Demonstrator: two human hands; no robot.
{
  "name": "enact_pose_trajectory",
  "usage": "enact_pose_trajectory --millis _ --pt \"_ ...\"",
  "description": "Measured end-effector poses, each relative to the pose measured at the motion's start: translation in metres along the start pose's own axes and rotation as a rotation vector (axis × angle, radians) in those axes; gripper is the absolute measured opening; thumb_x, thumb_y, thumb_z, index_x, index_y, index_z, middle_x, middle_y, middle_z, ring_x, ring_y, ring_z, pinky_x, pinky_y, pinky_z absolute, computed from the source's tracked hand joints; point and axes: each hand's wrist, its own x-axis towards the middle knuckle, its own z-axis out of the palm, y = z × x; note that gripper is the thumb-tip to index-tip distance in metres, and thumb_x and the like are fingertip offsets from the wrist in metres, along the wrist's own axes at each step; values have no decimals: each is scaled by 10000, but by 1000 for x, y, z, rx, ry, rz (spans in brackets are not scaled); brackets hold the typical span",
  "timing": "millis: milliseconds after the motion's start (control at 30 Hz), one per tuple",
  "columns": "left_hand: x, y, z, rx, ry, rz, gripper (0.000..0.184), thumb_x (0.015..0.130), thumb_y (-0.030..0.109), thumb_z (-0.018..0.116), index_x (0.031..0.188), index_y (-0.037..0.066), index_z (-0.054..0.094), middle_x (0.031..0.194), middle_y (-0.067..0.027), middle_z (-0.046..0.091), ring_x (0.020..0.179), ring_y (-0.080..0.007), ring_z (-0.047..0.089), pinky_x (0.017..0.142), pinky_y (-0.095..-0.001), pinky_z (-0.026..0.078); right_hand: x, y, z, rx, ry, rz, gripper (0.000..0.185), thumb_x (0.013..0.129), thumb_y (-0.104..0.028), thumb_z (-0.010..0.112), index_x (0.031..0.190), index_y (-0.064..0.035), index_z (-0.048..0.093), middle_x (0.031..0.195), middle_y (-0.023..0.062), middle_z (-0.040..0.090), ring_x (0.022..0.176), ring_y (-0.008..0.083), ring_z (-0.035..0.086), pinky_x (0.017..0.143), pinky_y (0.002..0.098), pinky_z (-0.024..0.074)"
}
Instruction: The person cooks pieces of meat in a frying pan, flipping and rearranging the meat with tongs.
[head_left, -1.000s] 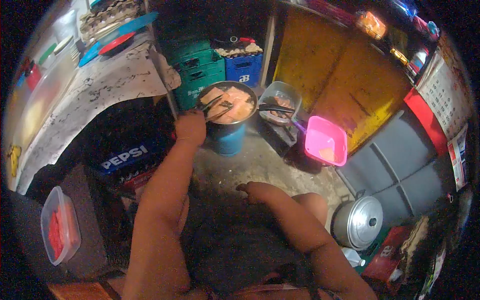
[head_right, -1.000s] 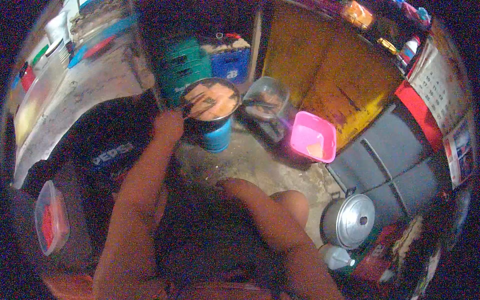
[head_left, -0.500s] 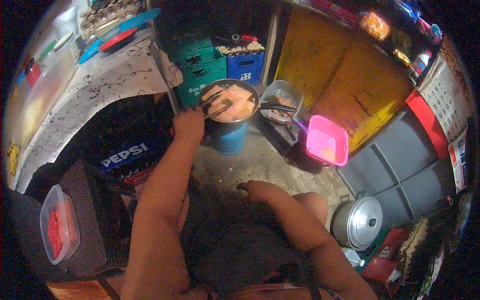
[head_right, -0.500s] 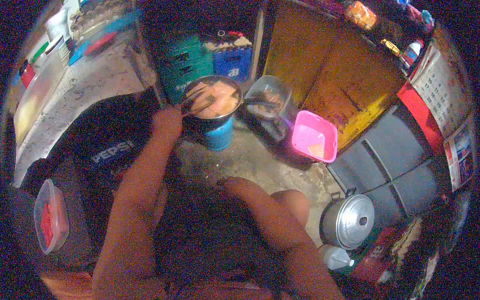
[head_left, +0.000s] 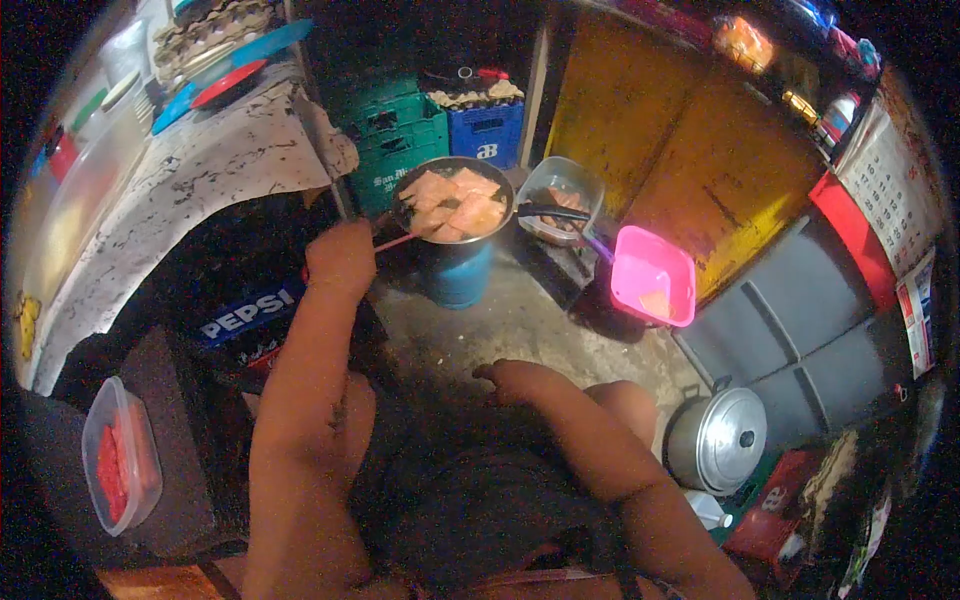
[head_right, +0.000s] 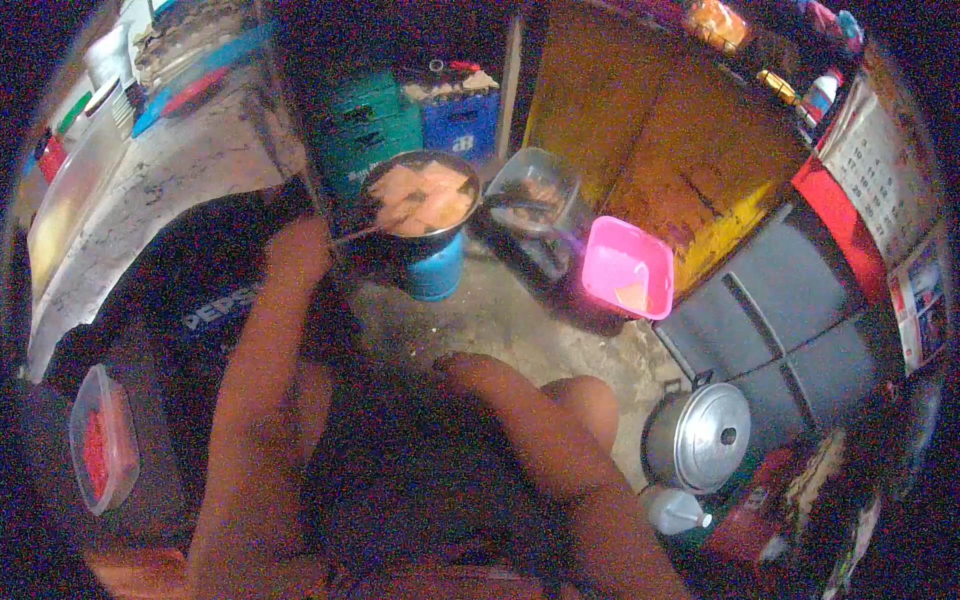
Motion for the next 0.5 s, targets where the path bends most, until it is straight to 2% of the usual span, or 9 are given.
enact_pose_trajectory --millis 167,367,500 --pt "0 -5 5 57 -13 5 213 961 168 559 1053 87 733 1022 -154 759 939 -362 758 758 -518 609 26 27 25 -47 59 -31 716 882 -372 748 1525 -192 488 1374 240 605 1248 435 600 1030 523 497" --pt "10 0 18 81 33 -42 228 976 182 546 1023 91 749 1021 -143 761 947 -350 758 754 -506 606 25 22 21 -26 51 -26 720 877 -380 748 1521 -191 489 1360 234 608 1245 432 601 1023 526 501" --pt "4 3 14 72 85 -35 222 976 172 541 1042 92 738 1013 -139 758 941 -344 756 761 -508 602 1 -12 -5 26 -9 6 724 871 -391 749 1517 -190 491 1368 230 603 1246 431 600 1024 532 502"
